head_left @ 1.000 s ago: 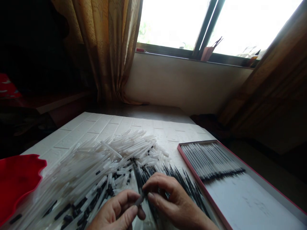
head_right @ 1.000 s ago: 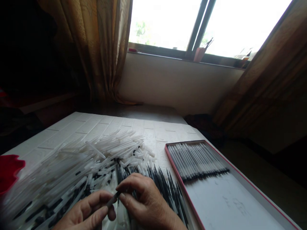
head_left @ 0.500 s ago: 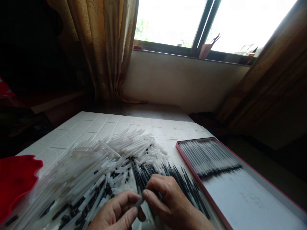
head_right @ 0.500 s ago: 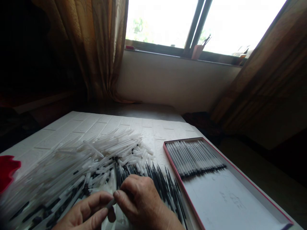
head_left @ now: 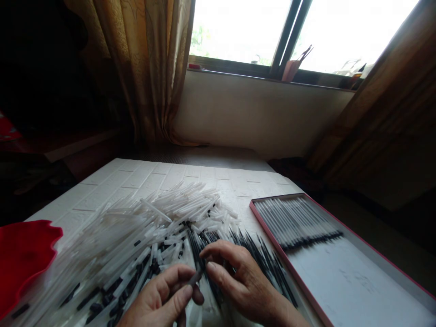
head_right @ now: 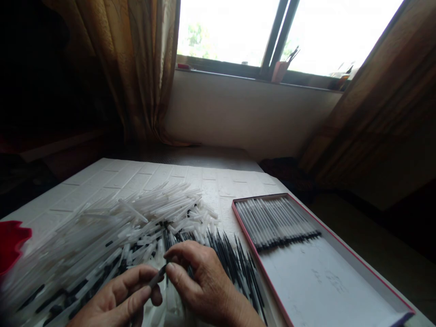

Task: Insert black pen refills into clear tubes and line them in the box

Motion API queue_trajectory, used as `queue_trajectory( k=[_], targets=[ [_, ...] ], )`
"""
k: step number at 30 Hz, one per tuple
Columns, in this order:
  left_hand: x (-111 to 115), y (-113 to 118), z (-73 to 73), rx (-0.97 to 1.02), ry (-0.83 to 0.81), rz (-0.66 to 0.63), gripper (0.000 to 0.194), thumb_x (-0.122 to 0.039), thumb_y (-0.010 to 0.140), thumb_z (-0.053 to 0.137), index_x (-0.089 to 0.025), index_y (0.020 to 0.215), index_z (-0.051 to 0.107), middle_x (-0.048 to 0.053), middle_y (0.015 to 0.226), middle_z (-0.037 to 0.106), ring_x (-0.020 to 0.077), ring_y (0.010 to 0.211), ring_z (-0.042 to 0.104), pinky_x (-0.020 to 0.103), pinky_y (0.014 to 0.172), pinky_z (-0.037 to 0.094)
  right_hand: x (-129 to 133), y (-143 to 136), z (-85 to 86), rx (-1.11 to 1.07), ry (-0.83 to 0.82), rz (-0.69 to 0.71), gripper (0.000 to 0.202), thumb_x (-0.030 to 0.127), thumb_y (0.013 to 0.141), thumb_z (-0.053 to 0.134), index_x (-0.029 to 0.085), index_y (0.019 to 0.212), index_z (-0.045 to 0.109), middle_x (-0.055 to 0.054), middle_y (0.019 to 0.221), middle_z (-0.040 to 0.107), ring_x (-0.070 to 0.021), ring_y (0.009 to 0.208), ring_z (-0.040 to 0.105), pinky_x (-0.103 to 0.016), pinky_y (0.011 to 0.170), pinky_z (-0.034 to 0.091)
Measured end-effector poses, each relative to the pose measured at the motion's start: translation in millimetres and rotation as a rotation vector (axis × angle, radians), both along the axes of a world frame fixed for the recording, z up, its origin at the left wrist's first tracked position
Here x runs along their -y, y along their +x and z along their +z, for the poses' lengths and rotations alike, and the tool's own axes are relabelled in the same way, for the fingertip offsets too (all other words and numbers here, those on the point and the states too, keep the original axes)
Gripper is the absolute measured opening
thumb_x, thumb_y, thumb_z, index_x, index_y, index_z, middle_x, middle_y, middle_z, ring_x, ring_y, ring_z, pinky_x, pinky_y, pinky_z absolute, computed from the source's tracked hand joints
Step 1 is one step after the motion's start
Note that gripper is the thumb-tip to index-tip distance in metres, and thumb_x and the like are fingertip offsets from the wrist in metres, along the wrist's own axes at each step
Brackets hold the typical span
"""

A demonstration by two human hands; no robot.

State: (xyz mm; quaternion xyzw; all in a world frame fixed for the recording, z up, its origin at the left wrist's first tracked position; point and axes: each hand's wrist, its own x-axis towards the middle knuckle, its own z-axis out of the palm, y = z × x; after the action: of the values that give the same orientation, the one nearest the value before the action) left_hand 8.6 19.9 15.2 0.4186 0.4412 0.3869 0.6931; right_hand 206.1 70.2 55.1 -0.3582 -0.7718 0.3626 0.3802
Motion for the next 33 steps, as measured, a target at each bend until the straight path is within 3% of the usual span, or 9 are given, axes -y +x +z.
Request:
queue_trajectory(
  k=[4,15,18,20,23,26,29,33],
  targets=[
    [-2,1,1.5,-0.007,0.008,0.013,0.049,-0.064,0.074,0.077,-0.020,0.094,0.070,-0.002,0.078,0.069,0.0035,0.045,0.047,0.017,0.044,0.034,0,0,0.3,-0.011,0.029,0.030,0.015,0.016,0.088,0.056,0.018,0.083,0.071,-0.002,0.074,0.067,-0.0144,0.068,0.061,-0.023,0.065,0.046],
    [-2,4,6.4,0.041,0.010,-0.010,0.046,-0.063,0.075,0.077,-0.020,0.093,0.072,-0.003,0.079,0.070,0.0008,0.045,0.052,0.014,0.045,0.040,1,-7,-4.0,0.017,0.106,-0.040,0.019,0.020,0.091,0.056,0.019,0.074,0.064,-0.002,0.068,0.064,-0.0140,0.063,0.060,-0.023,0.062,0.044],
    [1,6,16.4,0.045,-0.027,0.117,0.047,-0.061,0.069,0.083,-0.020,0.091,0.074,-0.003,0.075,0.073,0.0029,0.046,0.059,0.013,0.043,0.040,1,-7,-4.1,-0.007,0.047,-0.055,0.017,0.023,0.091,0.056,0.019,0.079,0.067,-0.003,0.073,0.068,-0.0151,0.068,0.063,-0.023,0.066,0.047],
    [-1,6,25.8,0.064,-0.036,0.293,0.049,-0.060,0.064,0.086,-0.021,0.090,0.074,0.000,0.078,0.077,0.0092,0.054,0.068,0.014,0.044,0.045,1,-7,-3.8,-0.041,-0.027,-0.067,0.016,0.026,0.092,0.055,0.018,0.092,0.069,-0.004,0.080,0.071,-0.0164,0.073,0.065,-0.024,0.069,0.049],
    [-6,2,39.6,0.164,-0.064,0.582,0.056,-0.055,0.050,0.095,-0.021,0.090,0.075,0.004,0.096,0.082,0.0196,0.081,0.076,0.022,0.065,0.060,3,-6,-2.8,-0.050,-0.172,-0.031,0.020,0.029,0.093,0.054,0.017,0.097,0.070,-0.004,0.081,0.072,-0.0156,0.069,0.063,-0.023,0.064,0.048],
    [-11,0,49.2,0.270,-0.138,0.789,0.066,-0.046,0.028,0.101,-0.019,0.082,0.075,0.006,0.102,0.082,0.0254,0.086,0.077,0.028,0.073,0.064,5,-7,-1.0,0.017,-0.289,0.077,0.022,0.027,0.093,0.054,0.017,0.092,0.073,-0.002,0.077,0.070,-0.0132,0.063,0.059,-0.021,0.058,0.044],
    [-13,3,52.0,0.317,-0.175,0.841,0.067,-0.042,0.021,0.102,-0.018,0.077,0.075,0.010,0.100,0.082,0.0264,0.083,0.078,0.028,0.070,0.064,7,-8,0.0,0.074,-0.341,0.178,0.021,0.027,0.088,0.060,0.016,0.096,0.076,0.003,0.066,0.060,-0.0102,0.057,0.050,-0.020,0.052,0.037],
    [-11,4,45.5,0.319,-0.138,0.796,0.063,-0.043,0.028,0.102,-0.018,0.079,0.075,0.010,0.102,0.082,0.0253,0.087,0.078,0.026,0.074,0.064,8,-10,-1.7,0.095,-0.436,0.214,0.014,0.024,0.082,0.065,0.014,0.081,0.075,0.007,0.057,0.046,-0.0085,0.054,0.040,-0.019,0.047,0.029]
  ],
)
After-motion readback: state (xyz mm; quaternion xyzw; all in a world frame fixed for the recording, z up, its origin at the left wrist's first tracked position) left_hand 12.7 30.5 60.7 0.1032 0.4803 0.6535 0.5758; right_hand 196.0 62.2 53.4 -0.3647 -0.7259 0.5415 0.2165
